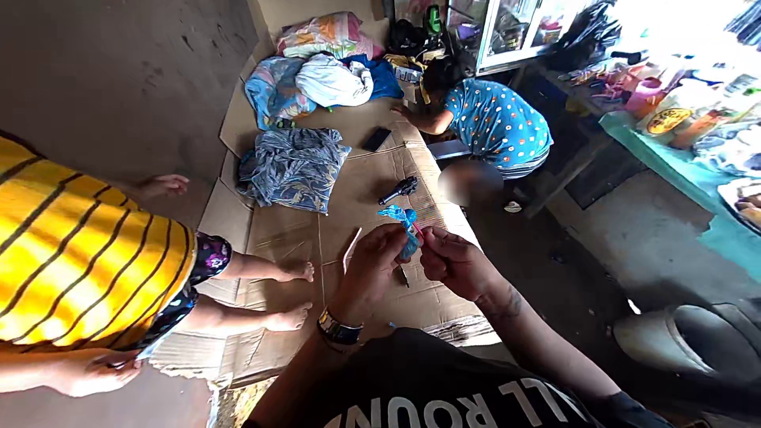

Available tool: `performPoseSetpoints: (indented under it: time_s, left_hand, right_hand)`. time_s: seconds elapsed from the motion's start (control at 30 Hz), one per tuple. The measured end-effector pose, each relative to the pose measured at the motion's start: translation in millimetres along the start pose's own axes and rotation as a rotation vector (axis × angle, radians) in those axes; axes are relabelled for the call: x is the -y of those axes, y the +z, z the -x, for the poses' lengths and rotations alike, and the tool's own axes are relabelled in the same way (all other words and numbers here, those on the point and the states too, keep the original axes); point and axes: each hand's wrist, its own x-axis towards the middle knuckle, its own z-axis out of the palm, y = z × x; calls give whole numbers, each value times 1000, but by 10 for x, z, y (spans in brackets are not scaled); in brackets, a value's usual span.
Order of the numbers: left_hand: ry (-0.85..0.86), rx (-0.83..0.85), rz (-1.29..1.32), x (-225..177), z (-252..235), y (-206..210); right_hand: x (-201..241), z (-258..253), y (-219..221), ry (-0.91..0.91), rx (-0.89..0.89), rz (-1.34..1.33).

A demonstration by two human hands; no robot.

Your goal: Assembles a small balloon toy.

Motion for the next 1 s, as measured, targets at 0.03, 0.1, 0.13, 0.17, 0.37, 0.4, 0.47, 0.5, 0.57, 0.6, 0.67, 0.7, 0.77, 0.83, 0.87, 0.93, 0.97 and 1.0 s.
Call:
performPoseSetpoints:
  time_s: [0.03, 0.1, 0.13, 0.17, 0.37, 0.4, 0.47, 0.5, 0.57, 0.6, 0.67, 0.7, 0.77, 0.83, 0.87, 0.93, 0.97, 1.0]
  left_hand:
    - [-53, 24, 30, -28, -2, -19]
    - [-161, 63, 84, -73, -10, -58]
    - [-206, 76, 105, -85, -13, -75]
    - [-240, 84, 121, -91, -15, -90]
    - [-268, 116, 154, -10, -2, -241]
    - [-248, 126, 131, 2, 7, -283]
    - [-227, 114, 87, -9, 56, -364]
    - [-208, 89, 57, -33, 89, -415]
    - [-143, 29, -55, -91, 125, -550]
    - [-102, -3, -136, -100, 136, -627]
    - [-30, -66, -294, -71, 158, -784]
    - [-3, -103, -349, -42, 169, -857]
    - [14, -186, -389, 20, 214, -974]
    - [1, -281, -392, 83, 299, -1062]
    - [-8, -324, -396, 113, 358, -1112]
    - [-37, -418, -417, 147, 499, -1192]
    - [-38, -467, -421, 156, 573, -1219]
    - [-28, -499, -412, 168, 652, -1258]
  right_hand:
    - [10, -1, 3, -26, -19, 76]
    - [27, -9, -11, -75, -47, 222]
    - [30, -13, -23, -97, -59, 283]
    - [34, -19, -38, -117, -65, 334]
    - [105, -66, -264, -235, -45, 741]
    - [148, -79, -343, -258, -54, 832]
    - [242, -71, -516, -296, -123, 995]
    - [301, -54, -623, -302, -179, 1045]
    - [399, -48, -814, -325, -314, 1022]
    - [411, -56, -855, -315, -382, 932]
    - [341, -106, -805, -223, -466, 660]
    - [258, -160, -738, -141, -479, 528]
    - [47, -333, -572, 61, -456, 300]
    - [-111, -546, -369, 219, -388, 130]
    - [-126, -655, -232, 259, -341, 102]
    - [-36, -870, 93, 273, -210, 170]
    - [23, -978, 251, 243, -122, 226]
    - [75, -1084, 401, 187, -40, 269]
